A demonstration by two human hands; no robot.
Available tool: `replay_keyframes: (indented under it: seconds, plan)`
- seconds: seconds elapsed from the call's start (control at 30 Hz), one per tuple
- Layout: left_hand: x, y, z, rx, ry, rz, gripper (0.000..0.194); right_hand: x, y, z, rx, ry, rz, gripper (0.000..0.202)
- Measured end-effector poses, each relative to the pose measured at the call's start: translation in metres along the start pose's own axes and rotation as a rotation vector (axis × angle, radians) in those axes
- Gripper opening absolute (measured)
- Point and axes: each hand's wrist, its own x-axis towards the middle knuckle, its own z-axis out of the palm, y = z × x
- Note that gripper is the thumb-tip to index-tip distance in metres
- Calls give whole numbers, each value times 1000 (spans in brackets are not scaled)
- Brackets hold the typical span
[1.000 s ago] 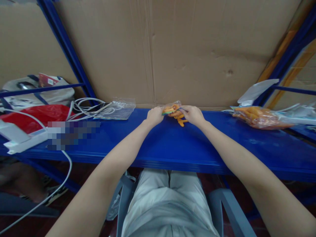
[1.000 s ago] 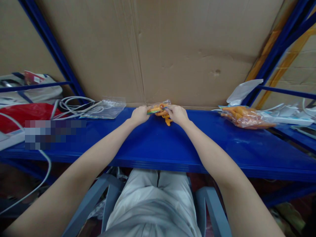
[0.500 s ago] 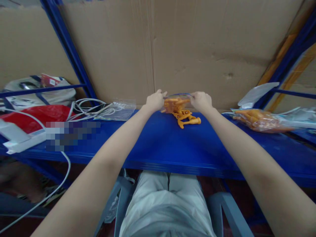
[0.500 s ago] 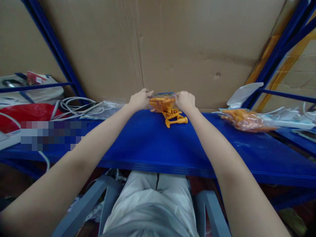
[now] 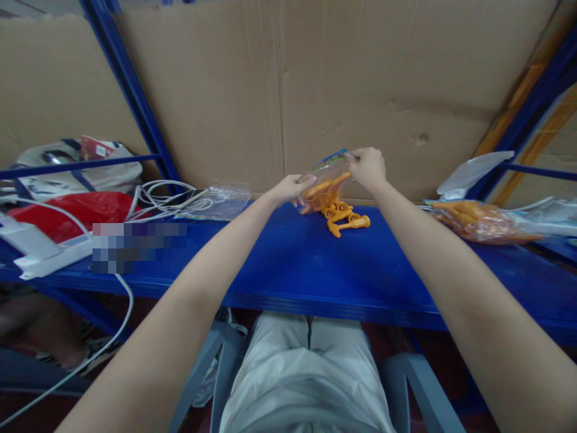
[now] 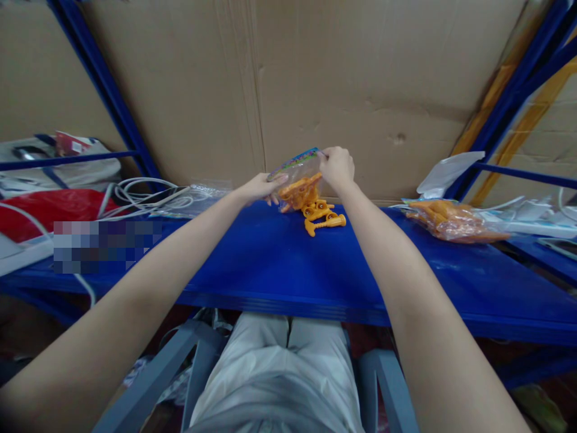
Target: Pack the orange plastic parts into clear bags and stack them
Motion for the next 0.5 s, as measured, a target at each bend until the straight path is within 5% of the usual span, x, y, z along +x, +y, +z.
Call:
replay_keyframes:
  seconds: [0.1, 0.2, 0.33, 0.43, 0.5]
  plan:
    - [-3, -1, 5, -101, -87, -25, 39, -1, 2, 7, 144, 55, -26, 32]
    - [1, -3, 8, -131, -35, -33, 34, -5, 4, 12, 327, 56, 13, 34]
    - [5, -8, 11, -152, 81, -60, 36, -15, 12, 13, 561, -130, 158, 35]
    - [5, -10, 11, -203, 43, -125, 43, -21, 16, 9, 600, -313, 248, 28]
    - [5, -10, 11, -241, -8, -142, 46, -23, 17, 8, 568, -317, 272, 22]
